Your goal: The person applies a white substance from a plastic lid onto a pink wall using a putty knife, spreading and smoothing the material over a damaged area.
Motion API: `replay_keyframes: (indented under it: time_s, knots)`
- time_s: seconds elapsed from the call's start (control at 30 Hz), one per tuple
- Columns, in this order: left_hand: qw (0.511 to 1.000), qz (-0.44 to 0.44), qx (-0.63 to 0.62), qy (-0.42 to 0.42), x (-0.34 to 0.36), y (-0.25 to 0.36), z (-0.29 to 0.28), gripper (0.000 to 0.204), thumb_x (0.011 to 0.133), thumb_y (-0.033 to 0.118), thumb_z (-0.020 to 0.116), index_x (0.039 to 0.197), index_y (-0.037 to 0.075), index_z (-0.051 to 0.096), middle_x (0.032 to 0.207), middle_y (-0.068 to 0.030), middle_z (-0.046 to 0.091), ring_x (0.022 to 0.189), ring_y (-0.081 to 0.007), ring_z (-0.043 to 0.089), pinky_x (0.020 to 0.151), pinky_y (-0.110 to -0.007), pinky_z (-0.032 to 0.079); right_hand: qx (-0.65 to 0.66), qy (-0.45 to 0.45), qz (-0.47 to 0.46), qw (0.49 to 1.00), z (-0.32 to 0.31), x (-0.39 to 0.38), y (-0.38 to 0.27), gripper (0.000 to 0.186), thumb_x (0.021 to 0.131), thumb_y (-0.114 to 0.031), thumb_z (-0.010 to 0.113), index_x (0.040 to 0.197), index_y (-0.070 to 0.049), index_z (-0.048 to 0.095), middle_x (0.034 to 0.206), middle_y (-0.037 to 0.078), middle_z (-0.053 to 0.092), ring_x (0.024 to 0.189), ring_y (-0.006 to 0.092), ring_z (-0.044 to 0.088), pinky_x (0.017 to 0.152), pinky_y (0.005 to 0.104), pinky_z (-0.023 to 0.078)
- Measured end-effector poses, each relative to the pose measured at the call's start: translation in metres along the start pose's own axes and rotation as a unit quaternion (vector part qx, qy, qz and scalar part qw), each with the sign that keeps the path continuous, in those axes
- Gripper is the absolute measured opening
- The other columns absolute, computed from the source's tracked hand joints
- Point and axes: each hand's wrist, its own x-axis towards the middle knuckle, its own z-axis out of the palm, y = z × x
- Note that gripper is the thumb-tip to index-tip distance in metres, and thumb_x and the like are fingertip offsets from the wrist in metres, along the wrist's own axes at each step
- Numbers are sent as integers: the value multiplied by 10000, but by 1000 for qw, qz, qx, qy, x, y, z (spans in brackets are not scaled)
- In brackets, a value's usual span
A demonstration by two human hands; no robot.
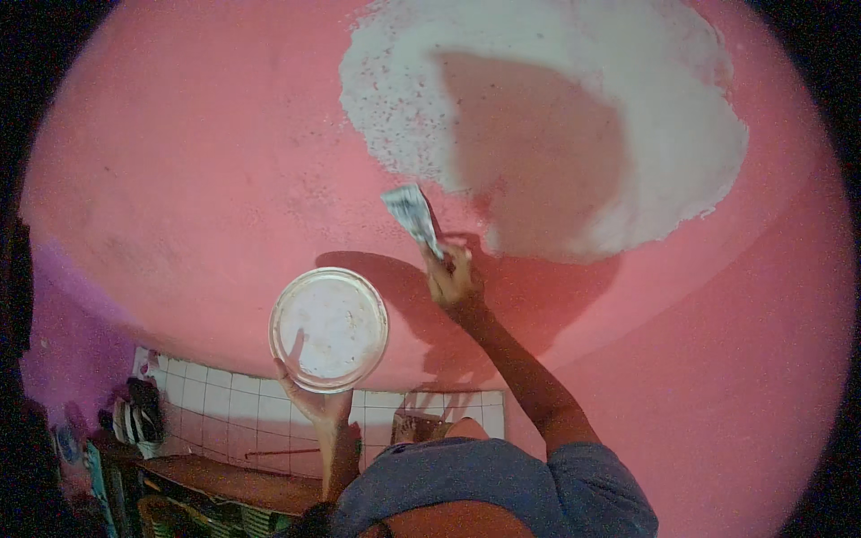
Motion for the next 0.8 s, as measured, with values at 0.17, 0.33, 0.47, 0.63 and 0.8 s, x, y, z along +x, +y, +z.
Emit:
replay_keyframes:
  time_s: [0.17,0.33,0.47,0.63,0.8]
  knots:
    - [999,-19,-3,-32,1,2,-4,673,862,512,513,1390,116,382,1466,-137,319,1351,-318,297,1094,-568,244,24,-12,58,998,-16,33,-17,467,685,36,678,1127,-117,682,1042,101,532,502,106,421,438,241,388]
    - [999,-20,-30,-19,0,0,6,676,860,510,524,1372,89,396,1449,-151,338,1332,-330,321,1077,-589,250,-58,67,-40,995,-9,122,-23,482,687,42,677,1144,-115,668,1052,92,530,629,138,476,482,251,406]
    - [1000,-26,-13,-10,-1,2,7,697,852,543,513,1372,93,400,1448,-142,342,1327,-330,325,1063,-580,272,-41,37,-5,998,0,96,-20,474,699,38,682,1149,-106,662,1051,90,531,682,157,488,497,254,394]
    - [999,-35,-15,-24,-2,2,1,688,843,507,536,1393,126,373,1466,-121,321,1348,-315,301,1094,-558,246,15,-57,49,997,-10,6,-16,517,722,36,653,1221,-89,611,1098,148,495,886,219,540,604,272,468]
    - [999,-37,-13,-33,-3,2,8,686,837,496,550,1389,127,378,1465,-123,322,1348,-315,300,1095,-558,245,0,39,-14,999,-9,101,-34,462,683,40,688,1125,-95,676,1065,87,528,616,138,435,518,265,391]
